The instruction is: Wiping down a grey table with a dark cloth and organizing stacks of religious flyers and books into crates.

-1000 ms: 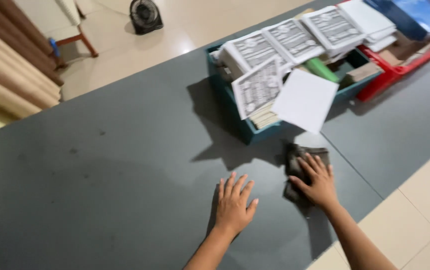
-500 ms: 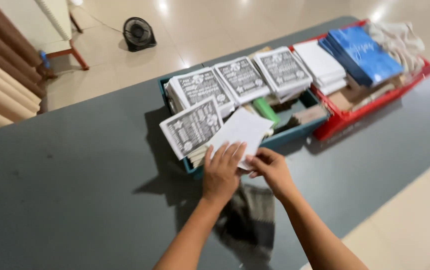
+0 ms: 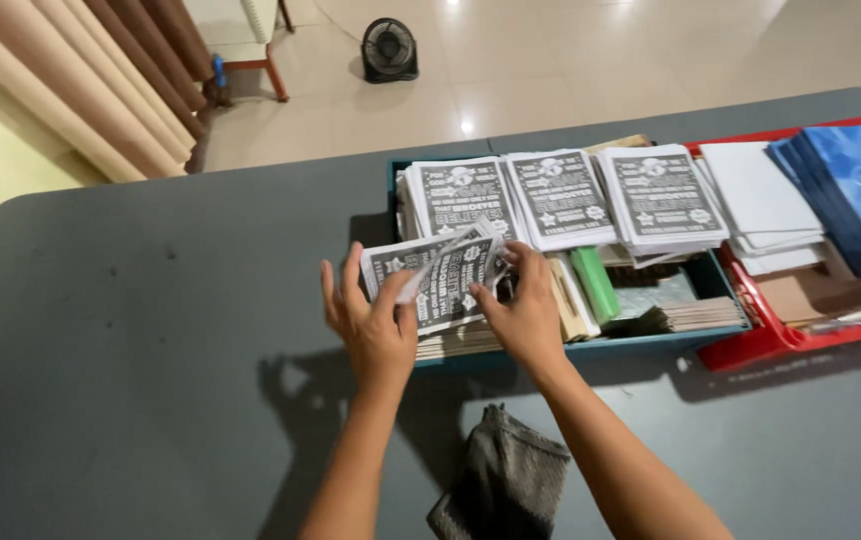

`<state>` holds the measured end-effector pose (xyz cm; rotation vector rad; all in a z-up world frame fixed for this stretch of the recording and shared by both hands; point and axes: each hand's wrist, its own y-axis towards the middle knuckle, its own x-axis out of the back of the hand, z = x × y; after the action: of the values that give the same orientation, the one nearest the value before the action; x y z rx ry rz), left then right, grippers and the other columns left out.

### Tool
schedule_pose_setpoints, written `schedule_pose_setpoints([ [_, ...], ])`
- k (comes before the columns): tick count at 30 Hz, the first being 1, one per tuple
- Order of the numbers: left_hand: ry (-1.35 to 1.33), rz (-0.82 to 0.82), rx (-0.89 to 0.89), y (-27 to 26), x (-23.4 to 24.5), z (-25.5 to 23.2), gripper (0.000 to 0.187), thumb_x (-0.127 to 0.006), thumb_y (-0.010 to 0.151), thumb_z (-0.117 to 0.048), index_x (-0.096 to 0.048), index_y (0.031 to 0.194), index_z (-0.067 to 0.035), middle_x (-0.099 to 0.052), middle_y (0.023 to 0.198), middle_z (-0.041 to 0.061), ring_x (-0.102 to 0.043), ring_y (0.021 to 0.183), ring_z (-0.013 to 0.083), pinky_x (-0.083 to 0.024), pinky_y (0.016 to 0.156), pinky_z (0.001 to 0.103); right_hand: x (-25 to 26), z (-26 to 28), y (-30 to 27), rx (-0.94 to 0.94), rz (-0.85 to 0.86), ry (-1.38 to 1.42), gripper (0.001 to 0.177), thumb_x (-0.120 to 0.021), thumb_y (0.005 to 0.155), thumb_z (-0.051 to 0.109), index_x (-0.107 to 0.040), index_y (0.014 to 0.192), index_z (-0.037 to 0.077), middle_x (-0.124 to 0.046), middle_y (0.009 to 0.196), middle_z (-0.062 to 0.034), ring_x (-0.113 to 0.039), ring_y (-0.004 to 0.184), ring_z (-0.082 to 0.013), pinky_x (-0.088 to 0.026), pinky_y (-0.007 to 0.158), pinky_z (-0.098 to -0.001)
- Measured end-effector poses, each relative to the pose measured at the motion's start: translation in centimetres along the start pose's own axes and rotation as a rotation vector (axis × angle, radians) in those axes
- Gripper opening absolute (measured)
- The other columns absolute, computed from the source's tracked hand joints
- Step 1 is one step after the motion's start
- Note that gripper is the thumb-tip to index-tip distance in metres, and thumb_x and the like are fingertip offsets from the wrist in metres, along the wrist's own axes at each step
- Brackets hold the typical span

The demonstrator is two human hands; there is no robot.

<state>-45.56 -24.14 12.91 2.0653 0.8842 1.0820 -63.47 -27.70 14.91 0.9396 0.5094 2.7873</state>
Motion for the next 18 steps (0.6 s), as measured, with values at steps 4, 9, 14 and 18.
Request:
schedule_pose_setpoints([
  [4, -0.206, 0.089, 0.122, -0.3, -0.9, 1.7, 0.028, -0.074, 0.085, -0.01, -0.068, 0.111, -0.018, -0.057, 0.142, 0.014, -0.049, 0.131, 0.0418, -0.043, 0.104, 0.056, -1.2, -1.8, -0.1, 0.051, -0.083, -0.054, 0.072, -0.085, 0.08, 0.024, -0.048, 0.138, 0.004, -0.054, 0.129, -0.0199, -0.06, 0.114, -0.0395, -0.052, 0.091, -0.045],
  [9, -0.383, 0.26, 0.074, 0.1, 0.6, 0.3, 0.039, -0.071, 0.085, 0.003, -0.064, 0.119, -0.014, -0.071, 0.116, 0.009, -0.07, 0.112, 0.0352, -0.056, 0.094, 0.042, 0.2, -1.9, -0.7, 0.201, -0.142, 0.187, 0.077, -0.083, 0.08, 0.006, -0.037, 0.142, 0.005, -0.045, 0.148, -0.0216, -0.058, 0.126, -0.0319, -0.052, 0.104, -0.0395],
  [14, -0.573, 0.196, -0.04, 0.3, -0.2, -0.4, 0.069, -0.072, 0.093, 0.003, -0.037, 0.151, -0.013, -0.071, 0.123, 0.01, -0.07, 0.112, 0.0276, -0.057, 0.097, 0.039, 0.7, -2.9, -1.0, 0.093, -0.067, 0.509, 0.084, -0.074, 0.088, -0.004, -0.024, 0.155, 0.01, -0.056, 0.128, -0.0128, -0.06, 0.118, -0.0196, -0.054, 0.101, -0.0313],
  [18, -0.872, 0.17, 0.253, 0.5, -1.1, -0.7, 0.098, -0.073, 0.093, -0.001, -0.006, 0.163, -0.01, -0.064, 0.132, 0.015, -0.071, 0.108, 0.0214, -0.058, 0.091, 0.036, -0.7, -4.9, -0.9, -0.088, 0.05, 0.497, 0.083, -0.068, 0.088, -0.005, -0.026, 0.158, 0.011, -0.061, 0.106, -0.0082, -0.063, 0.098, -0.0148, -0.054, 0.089, -0.0281],
])
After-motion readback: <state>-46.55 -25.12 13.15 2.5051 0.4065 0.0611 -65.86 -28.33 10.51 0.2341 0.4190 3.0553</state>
